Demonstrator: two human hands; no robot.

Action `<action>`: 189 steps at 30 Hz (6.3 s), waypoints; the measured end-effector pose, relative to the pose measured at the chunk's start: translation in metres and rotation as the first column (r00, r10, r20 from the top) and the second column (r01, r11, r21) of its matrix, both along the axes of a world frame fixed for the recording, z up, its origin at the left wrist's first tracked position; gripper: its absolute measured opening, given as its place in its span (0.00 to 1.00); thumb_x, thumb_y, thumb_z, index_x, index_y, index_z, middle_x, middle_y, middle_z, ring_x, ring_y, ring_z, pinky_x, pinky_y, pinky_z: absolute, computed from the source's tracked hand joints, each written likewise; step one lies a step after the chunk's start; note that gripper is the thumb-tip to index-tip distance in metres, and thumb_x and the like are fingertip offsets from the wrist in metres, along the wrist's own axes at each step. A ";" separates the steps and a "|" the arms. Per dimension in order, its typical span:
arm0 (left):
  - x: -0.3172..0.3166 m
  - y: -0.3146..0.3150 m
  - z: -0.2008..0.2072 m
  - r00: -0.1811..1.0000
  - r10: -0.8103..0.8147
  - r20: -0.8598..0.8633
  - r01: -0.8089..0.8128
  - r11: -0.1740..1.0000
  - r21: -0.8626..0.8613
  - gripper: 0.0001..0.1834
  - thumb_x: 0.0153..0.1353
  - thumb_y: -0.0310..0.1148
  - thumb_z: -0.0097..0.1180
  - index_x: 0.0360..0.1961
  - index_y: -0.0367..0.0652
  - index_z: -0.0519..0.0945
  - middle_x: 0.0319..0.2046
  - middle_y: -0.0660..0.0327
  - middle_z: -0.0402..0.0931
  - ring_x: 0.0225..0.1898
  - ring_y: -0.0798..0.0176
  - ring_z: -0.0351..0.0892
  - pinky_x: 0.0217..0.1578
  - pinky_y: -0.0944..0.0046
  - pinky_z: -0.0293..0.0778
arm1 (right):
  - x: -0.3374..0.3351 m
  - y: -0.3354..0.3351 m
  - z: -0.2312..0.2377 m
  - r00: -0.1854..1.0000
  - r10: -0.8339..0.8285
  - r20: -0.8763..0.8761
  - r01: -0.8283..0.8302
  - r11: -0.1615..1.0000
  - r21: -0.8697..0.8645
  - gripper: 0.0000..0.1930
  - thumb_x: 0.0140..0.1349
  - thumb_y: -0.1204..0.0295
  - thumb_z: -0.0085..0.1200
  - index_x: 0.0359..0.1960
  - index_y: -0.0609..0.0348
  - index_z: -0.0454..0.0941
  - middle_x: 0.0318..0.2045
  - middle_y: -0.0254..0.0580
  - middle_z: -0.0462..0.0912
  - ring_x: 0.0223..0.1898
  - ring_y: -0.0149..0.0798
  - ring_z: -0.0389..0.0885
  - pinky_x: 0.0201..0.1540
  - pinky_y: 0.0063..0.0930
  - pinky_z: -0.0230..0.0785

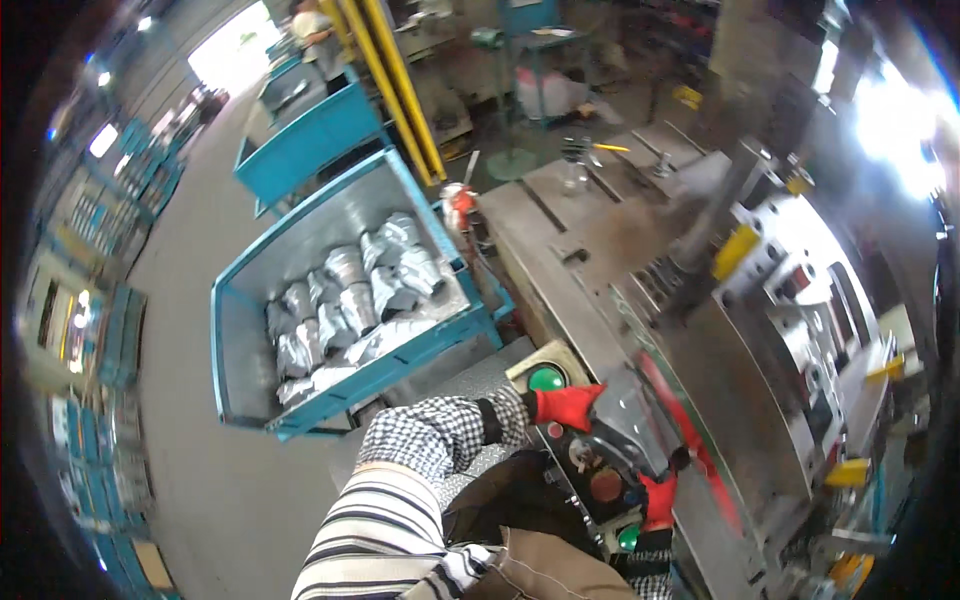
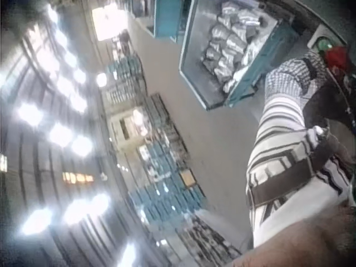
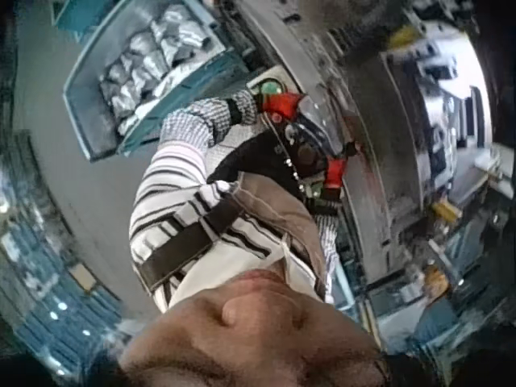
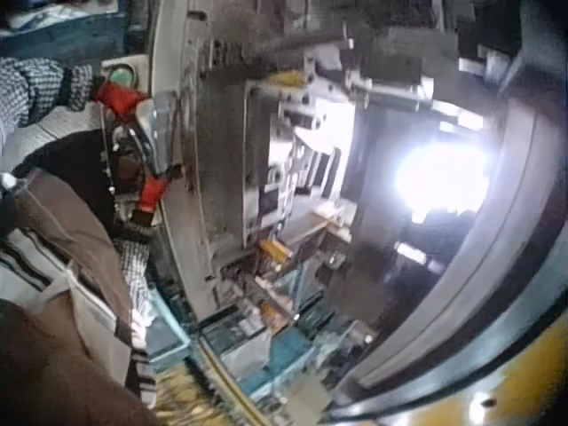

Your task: Operating an industrial metal stamping press to shape metal components and organizing the finished parts into a storage bin.

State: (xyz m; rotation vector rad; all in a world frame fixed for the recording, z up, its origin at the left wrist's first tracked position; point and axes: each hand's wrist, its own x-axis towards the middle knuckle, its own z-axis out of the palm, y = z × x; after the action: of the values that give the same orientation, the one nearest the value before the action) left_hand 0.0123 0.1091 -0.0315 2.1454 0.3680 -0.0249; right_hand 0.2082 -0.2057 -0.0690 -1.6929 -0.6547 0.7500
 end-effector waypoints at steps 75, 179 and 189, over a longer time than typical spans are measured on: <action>-0.585 0.563 -0.344 0.210 0.843 -0.495 -0.900 -0.031 -0.435 0.42 0.46 0.40 0.70 0.62 0.30 0.73 0.52 0.42 0.82 0.55 0.44 0.81 0.56 0.55 0.76 | -0.479 0.883 -0.467 0.533 0.842 0.082 -0.365 0.317 -0.876 0.28 0.77 0.55 0.33 0.75 0.50 0.55 0.49 0.67 0.82 0.51 0.67 0.81 0.57 0.59 0.71; -0.391 -0.372 -0.138 0.645 -0.579 -0.499 0.588 0.793 -0.160 0.22 0.63 0.44 0.62 0.51 0.40 0.86 0.35 0.56 0.88 0.36 0.56 0.87 0.38 0.55 0.81 | -1.078 -0.439 -0.118 -0.155 -0.979 -0.128 0.770 -0.039 -0.637 0.16 0.62 0.57 0.60 0.42 0.53 0.90 0.33 0.40 0.90 0.30 0.36 0.86 0.36 0.36 0.77; -0.212 -0.526 -0.141 0.539 -0.702 -0.466 0.693 0.684 -0.228 0.21 0.59 0.44 0.66 0.40 0.34 0.87 0.28 0.54 0.86 0.27 0.59 0.83 0.30 0.56 0.76 | -0.969 -0.501 -0.136 -0.348 -0.914 -0.207 0.754 -0.142 -0.641 0.22 0.65 0.53 0.56 0.45 0.60 0.88 0.34 0.45 0.89 0.36 0.40 0.88 0.43 0.38 0.78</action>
State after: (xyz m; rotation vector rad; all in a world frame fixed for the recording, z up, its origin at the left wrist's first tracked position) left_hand -0.1995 -0.4172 -0.1723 2.1017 -0.2329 -1.1029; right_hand -0.7603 -0.7065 -0.2049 -1.3305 1.4319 0.0950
